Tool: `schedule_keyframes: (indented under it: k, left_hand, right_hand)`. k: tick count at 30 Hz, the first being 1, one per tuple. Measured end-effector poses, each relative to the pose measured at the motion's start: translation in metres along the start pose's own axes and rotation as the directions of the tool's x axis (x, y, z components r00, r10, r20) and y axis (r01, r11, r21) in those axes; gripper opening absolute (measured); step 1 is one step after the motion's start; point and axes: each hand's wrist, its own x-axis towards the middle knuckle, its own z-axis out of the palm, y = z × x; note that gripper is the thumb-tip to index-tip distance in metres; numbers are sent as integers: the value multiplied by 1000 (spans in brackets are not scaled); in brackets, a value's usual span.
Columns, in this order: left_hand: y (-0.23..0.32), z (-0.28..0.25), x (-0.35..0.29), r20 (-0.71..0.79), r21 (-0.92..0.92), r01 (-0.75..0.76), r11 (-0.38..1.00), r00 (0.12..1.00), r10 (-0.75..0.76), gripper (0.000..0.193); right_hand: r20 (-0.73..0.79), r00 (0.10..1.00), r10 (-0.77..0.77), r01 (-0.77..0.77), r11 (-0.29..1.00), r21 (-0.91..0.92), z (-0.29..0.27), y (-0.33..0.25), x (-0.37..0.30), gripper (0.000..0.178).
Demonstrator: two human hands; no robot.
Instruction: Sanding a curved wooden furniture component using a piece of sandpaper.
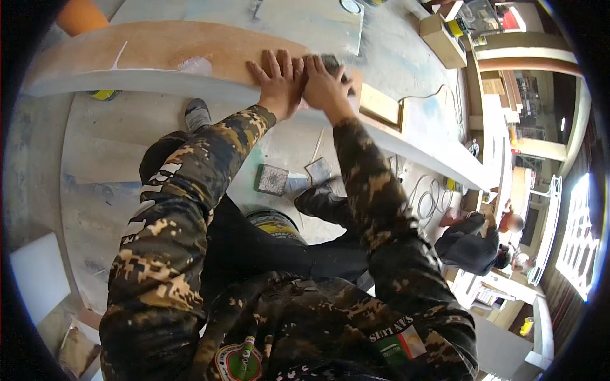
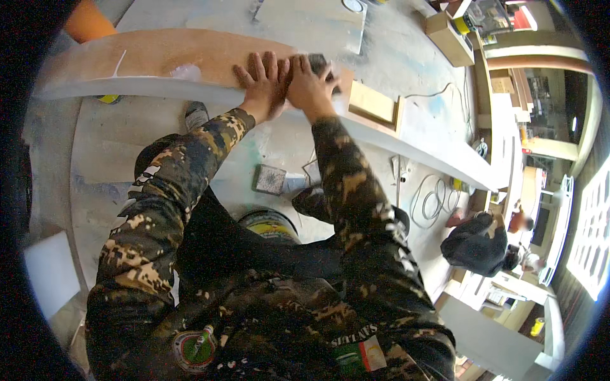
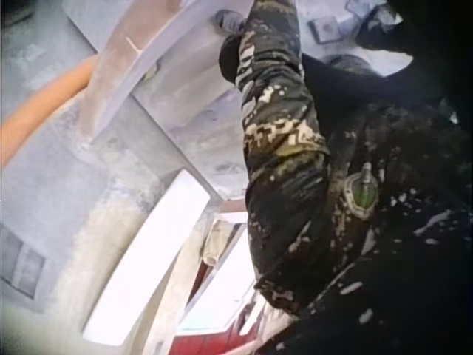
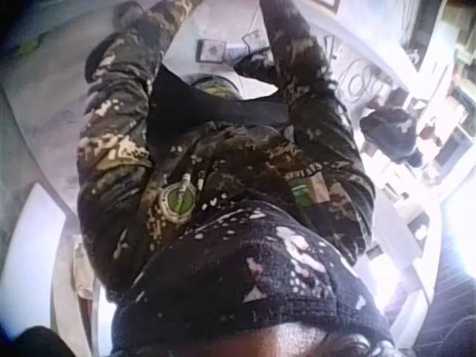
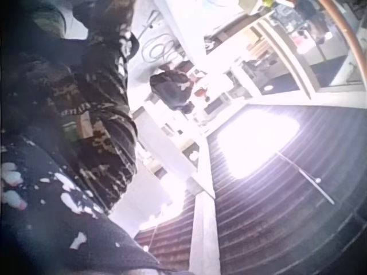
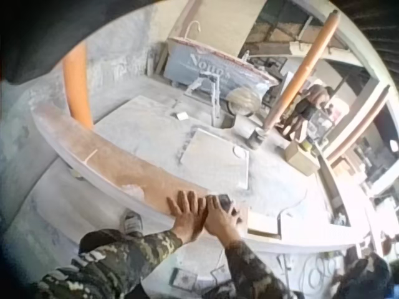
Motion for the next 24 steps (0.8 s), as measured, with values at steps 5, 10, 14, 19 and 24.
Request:
schedule_keyframes:
  k: [5, 10, 14, 19, 24]
  left_hand:
    - [7, -17, 0, 86, -158, -58, 986, 994, 72, 108]
    - [5, -17, 0, 90, -56, -40, 998, 995, 45, 107]
    - [12, -37, 0, 124, -143, -61, 988, 989, 79, 102]
    - [-7, -19, -8, 101, -68, -25, 997, 994, 32, 97]
    - [9, -42, 3, 139, -129, -67, 989, 987, 85, 99]
  right_hand:
    - [30, 993, 113, -114, 992, 45, -2, 6, 21, 66]
    - [-8, 1000, 3, -3, 999, 45, 3, 14, 7, 65]
    - [10, 998, 66, -66, 998, 1, -5, 30, 22, 70]
    - [-17, 997, 75, -77, 986, -149, 19, 15, -52, 73]
    - [-102, 978, 183, -196, 971, -139, 1, 77, -13, 64]
